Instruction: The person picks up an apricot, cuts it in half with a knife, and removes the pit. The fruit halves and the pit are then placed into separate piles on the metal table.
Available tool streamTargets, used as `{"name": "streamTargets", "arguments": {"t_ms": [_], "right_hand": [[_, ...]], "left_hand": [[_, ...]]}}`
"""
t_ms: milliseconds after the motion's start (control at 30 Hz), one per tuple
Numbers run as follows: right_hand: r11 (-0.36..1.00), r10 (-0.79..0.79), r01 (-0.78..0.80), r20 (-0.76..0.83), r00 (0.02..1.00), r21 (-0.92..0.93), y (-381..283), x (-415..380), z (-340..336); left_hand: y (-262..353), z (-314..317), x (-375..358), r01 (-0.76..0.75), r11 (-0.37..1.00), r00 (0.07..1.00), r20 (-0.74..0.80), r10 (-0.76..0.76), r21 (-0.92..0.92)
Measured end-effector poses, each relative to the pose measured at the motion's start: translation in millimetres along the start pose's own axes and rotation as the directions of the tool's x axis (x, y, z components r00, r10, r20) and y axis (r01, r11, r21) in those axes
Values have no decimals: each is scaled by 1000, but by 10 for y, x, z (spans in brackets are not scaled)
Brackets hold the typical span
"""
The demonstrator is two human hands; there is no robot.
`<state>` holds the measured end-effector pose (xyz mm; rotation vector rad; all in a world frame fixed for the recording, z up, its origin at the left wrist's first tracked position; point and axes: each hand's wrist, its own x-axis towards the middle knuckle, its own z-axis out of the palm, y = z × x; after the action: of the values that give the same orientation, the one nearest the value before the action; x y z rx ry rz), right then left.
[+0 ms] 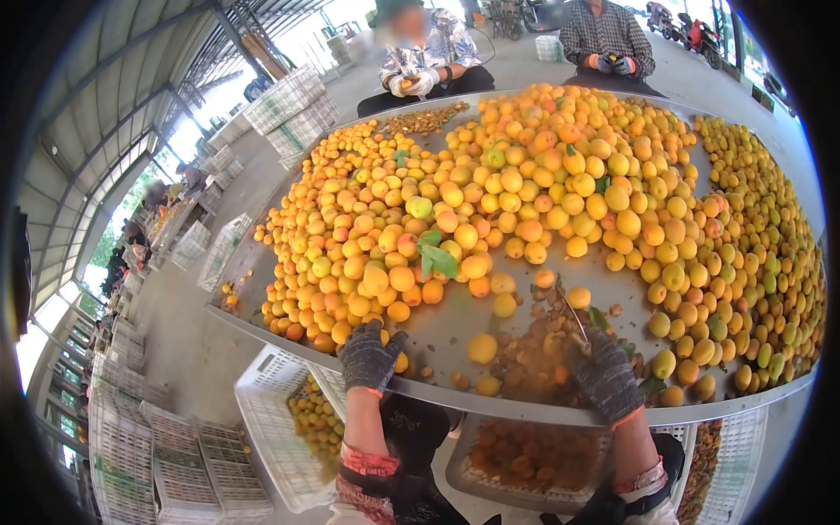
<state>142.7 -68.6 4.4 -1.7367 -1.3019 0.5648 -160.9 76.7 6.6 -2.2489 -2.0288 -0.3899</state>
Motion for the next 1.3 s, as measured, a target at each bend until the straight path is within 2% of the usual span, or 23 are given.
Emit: {"name": "streamTargets", "arguments": {"t_ms": [100,167,233,300,400,467,567,667,700,767,833,900,933,967,1000,1033,1067,1100,1133,1167,1200,1267,1300], "right_hand": [[999,-34,34,-26,999,10,84,-7,64],[998,-55,56,-37,998,35,139,-8,72],[999,34,-33,67,997,-12,170,-7,46],[999,10,-12,60,998,30,128,-39,22],[996,-63,59,52,997,74,-6,-42,-27],[992,-107,103,53,993,74,1,-46,-40],[992,-113,111,32,993,52,56,-66,-24],[995,-91,88,48,995,50,-61,-66,-80],[998,-7,2,98,995,58,-255,-47,-135],[994,88,-95,126,988,53,-330,-45,-156],[944,-298,302,51,953,-134,-191,-46,-121],[956,-269,268,6,963,-122,-270,-63,-157],[988,-155,155,19,988,-23,-326,-75,-168],[996,-45,41,47,998,77,-360,-81,-176],[993,-21,15,54,998,117,-361,-91,-171],[993,-19,13,54,998,114,-356,-90,-175],[994,-23,19,41,999,111,-350,-87,-171],[994,-28,25,28,999,110,-343,-83,-164],[994,-27,23,30,999,110,-291,-80,-152],[987,-81,83,-18,997,136,-204,-73,-138],[977,-134,143,-68,989,158,-159,-66,-129],[986,-108,114,-61,992,122,-232,-79,-174],[993,-80,85,-54,995,84,-277,-89,-199]], "left_hand": [[23,-3,83,26,999,996,85,-24,-29],[71,88,134,-34,999,999,-2,34,-21],[155,140,181,-52,999,998,-20,52,14],[222,166,212,-77,996,996,-36,79,50],[326,156,244,-110,994,992,61,109,11],[424,87,240,-52,997,983,178,40,61],[352,234,250,9,1000,990,140,-11,13],[342,288,270,19,1000,984,177,-21,12],[347,293,248,8,1000,984,177,-9,5],[378,273,204,-126,992,991,37,127,-26],[490,188,185,-133,982,989,39,140,-134],[608,155,182,-22,778,999,24,48,-628],[687,166,210,48,499,989,111,98,-865],[770,171,182,46,491,988,113,108,-870],[873,172,111,134,214,970,173,173,-968],[1000,69,40,235,-73,946,211,248,-969],[1068,32,0,313,-210,913,232,334,-926],[1127,-45,-45,314,-210,913,234,334,-926],[1184,-136,-93,381,-306,880,241,410,-872],[1232,-186,-126,448,-390,842,234,486,-804],[1270,-192,-152,448,-389,842,233,486,-805],[1327,-175,-207,536,-505,788,186,587,-676],[1339,-154,-237,538,-503,786,188,588,-676]]}}
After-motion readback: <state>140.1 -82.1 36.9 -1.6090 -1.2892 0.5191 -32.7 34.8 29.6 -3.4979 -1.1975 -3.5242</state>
